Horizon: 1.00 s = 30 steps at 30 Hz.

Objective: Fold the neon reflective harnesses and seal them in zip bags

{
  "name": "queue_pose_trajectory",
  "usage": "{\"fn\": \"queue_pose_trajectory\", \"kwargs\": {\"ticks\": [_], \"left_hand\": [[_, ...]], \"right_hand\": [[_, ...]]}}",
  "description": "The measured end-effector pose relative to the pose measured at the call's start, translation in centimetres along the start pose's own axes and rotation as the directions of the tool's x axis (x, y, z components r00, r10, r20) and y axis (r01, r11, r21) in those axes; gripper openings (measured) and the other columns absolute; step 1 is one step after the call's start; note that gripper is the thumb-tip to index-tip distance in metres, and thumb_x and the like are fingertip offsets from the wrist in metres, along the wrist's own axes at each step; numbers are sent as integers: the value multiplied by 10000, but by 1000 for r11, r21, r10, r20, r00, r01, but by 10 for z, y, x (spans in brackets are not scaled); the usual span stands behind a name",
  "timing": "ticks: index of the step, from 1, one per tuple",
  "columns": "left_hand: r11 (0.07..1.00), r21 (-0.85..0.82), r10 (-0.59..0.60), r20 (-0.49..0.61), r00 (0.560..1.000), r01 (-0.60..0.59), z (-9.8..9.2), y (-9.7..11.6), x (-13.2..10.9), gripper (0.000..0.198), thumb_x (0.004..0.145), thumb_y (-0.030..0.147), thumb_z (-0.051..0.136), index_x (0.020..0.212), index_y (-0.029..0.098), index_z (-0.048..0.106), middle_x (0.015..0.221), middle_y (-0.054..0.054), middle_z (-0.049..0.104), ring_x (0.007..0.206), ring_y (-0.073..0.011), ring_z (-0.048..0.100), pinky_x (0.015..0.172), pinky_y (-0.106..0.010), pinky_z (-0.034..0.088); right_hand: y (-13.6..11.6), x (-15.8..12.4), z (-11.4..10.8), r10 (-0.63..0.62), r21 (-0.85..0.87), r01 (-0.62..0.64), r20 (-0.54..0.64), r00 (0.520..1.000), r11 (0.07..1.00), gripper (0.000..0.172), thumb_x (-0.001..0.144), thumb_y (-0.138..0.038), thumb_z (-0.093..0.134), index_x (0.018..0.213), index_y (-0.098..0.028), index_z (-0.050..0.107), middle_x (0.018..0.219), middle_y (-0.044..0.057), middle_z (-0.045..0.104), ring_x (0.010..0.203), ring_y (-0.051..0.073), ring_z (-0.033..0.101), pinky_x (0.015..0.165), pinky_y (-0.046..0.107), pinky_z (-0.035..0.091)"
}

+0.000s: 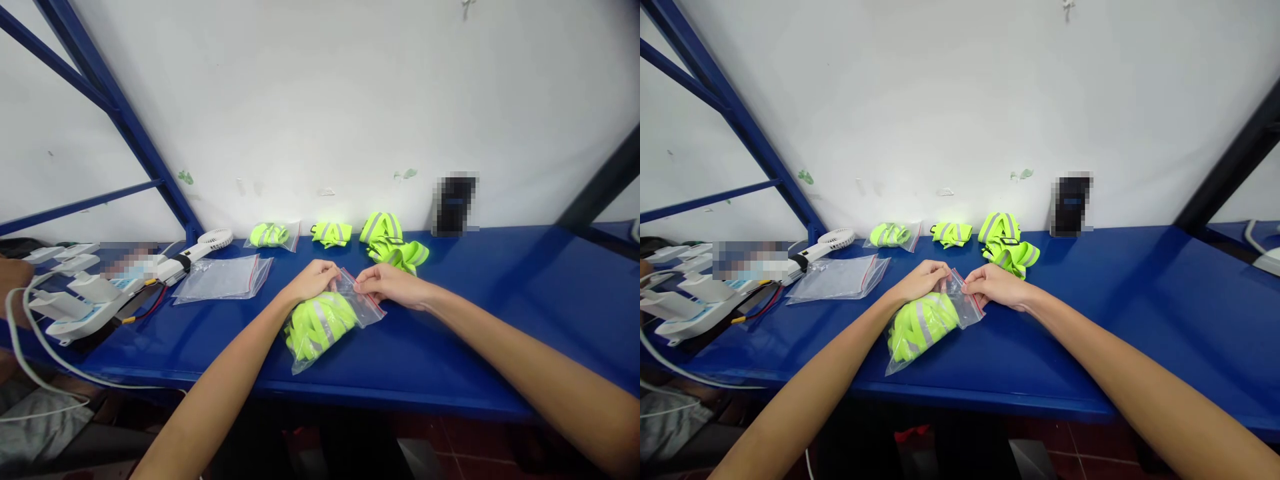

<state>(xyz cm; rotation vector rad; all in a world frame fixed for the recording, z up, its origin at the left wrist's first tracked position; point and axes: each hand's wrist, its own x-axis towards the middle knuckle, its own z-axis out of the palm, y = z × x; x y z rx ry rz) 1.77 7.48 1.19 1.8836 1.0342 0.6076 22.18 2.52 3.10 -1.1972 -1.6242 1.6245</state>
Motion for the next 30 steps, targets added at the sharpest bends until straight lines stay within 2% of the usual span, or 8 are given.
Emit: {"fn": "queue_pose_trajectory", "kwargs": {"ticks": [2, 5, 8, 13, 17, 22, 30], "left_hand": [[998, -44, 35, 3, 999, -35, 2, 1, -2, 327, 838, 448, 498, 764, 145, 594, 589, 16, 546, 504, -97, 458, 506, -224, 345], [992, -74, 108, 5, 994, -107, 4, 4, -4, 319, 838, 444, 533, 782, 139, 606, 635, 9, 560, 554, -98, 479, 550, -226, 376], [982, -38, 184, 24, 983, -183, 7, 5, -5, 285, 849, 398, 536, 813, 132, 633, 721, -13, 603, 616, -105, 504, 605, -233, 396], [970, 5, 243, 31, 970, -243, 10, 5, -6, 237, 849, 336, 540, 812, 123, 638, 795, -38, 639, 731, -129, 552, 694, -244, 419], [979, -44, 201, 51, 978, -199, 10, 3, -4, 227, 843, 323, 542, 820, 124, 648, 794, -38, 654, 720, -124, 565, 682, -235, 422], [991, -75, 121, 90, 989, -115, 9, 1, -1, 216, 818, 309, 563, 829, 130, 683, 862, -58, 701, 784, -149, 613, 730, -246, 444], [988, -126, 97, 103, 990, -84, 7, 2, 0, 226, 792, 326, 602, 822, 119, 686, 850, -66, 705, 758, -144, 611, 722, -251, 441]], "right_hand": [[-2, -1, -1, 24, 18, -25, 27, 999, 1000, 128, 696, -230, 714, 730, -115, 666, 624, 20, 647, 520, 88, 552, 509, 207, 469], [-1, 0, 0, 39, 44, -39, -11, 999, 998, 150, 666, -191, 731, 785, -114, 681, 663, 26, 664, 555, 89, 568, 552, 208, 501], [4, 2, 4, -5, 49, 8, -60, 998, 999, 75, 725, -186, 651, 752, -121, 677, 686, 26, 657, 584, 89, 582, 565, 199, 513], [11, 6, 8, -98, -77, 89, -121, 988, 993, 137, 761, -178, 555, 701, -127, 668, 674, 18, 650, 565, 80, 575, 538, 182, 496], [12, 6, 8, -132, -139, 115, -122, 984, 984, 156, 751, -168, 530, 677, -131, 661, 643, 15, 650, 547, 83, 572, 536, 186, 491], [9, 4, 10, -111, -130, 94, -135, 984, 987, 159, 728, -164, 532, 663, -131, 674, 628, 17, 657, 532, 87, 567, 531, 191, 488], [11, 6, 9, -99, -120, 81, -158, 982, 990, 157, 730, -209, 556, 697, -129, 688, 657, 27, 674, 556, 98, 584, 550, 199, 491]]}}
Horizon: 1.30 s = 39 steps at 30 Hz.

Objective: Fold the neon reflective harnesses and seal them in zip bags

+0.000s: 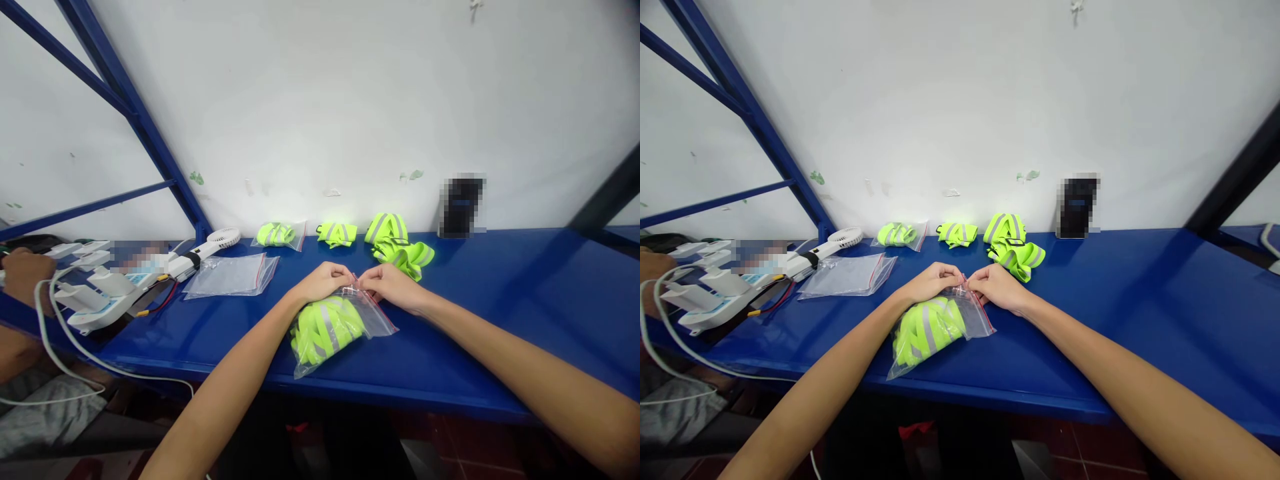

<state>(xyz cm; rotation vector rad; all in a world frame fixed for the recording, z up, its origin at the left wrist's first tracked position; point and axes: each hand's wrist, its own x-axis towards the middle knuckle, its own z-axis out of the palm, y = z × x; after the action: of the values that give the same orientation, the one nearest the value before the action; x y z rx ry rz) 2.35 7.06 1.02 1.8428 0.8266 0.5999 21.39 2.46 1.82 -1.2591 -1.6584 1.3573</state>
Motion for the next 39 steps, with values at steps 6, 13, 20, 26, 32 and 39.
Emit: {"fn": "queue_pose_trajectory", "kwargs": {"ticks": [6, 13, 20, 26, 32, 39], "left_hand": [[1000, -12, 15, 6, 1000, -15, 1, 0, 0, 232, 776, 345, 632, 820, 123, 682, 805, -59, 690, 711, -133, 590, 689, -252, 434], [998, -43, 34, -10, 999, -35, 2, 2, -1, 239, 763, 357, 661, 797, 121, 670, 725, -41, 660, 637, -114, 560, 637, -247, 431], [993, -72, 88, -100, 991, -96, -18, -8, 6, 211, 716, 324, 709, 753, 116, 718, 678, -38, 664, 622, -125, 562, 625, -253, 418], [997, -41, 46, -259, 965, -59, -43, -14, 5, 217, 671, 319, 730, 748, 116, 725, 646, -34, 664, 596, -127, 550, 616, -255, 400], [999, -9, 38, -354, 935, -44, -59, -8, -3, 208, 671, 335, 698, 681, 127, 700, 645, -30, 660, 580, -123, 522, 593, -257, 386], [998, -31, 43, -341, 939, -57, -56, -17, -5, 259, 707, 382, 692, 729, 123, 694, 700, -45, 678, 596, -121, 555, 594, -240, 408]], "right_hand": [[-2, -1, 2, -18, -18, 18, -15, 1000, 1000, 136, 707, -199, 552, 645, -137, 657, 594, 11, 640, 505, 90, 536, 508, 200, 441], [-3, -1, 5, -22, -73, 18, -53, 998, 997, 175, 709, -238, 548, 545, -177, 551, 457, -36, 531, 427, 88, 447, 450, 217, 349], [-10, -2, 6, 35, 10, -34, -48, 998, 999, 178, 686, -201, 546, 511, -173, 531, 418, -49, 487, 378, 66, 381, 408, 210, 280], [-11, -2, 6, 26, 67, -24, -37, 999, 997, 182, 667, -160, 545, 488, -172, 515, 430, -40, 506, 385, 68, 426, 401, 201, 345], [-11, -4, 0, 36, 11, -35, -36, 999, 999, 184, 739, -200, 568, 564, -171, 518, 504, -18, 559, 415, 83, 502, 423, 204, 416], [-9, -13, -2, -113, -52, 129, 240, 964, 990, 388, 903, -494, 474, 710, -162, 530, 652, 19, 621, 544, 112, 605, 560, 241, 504]]}}
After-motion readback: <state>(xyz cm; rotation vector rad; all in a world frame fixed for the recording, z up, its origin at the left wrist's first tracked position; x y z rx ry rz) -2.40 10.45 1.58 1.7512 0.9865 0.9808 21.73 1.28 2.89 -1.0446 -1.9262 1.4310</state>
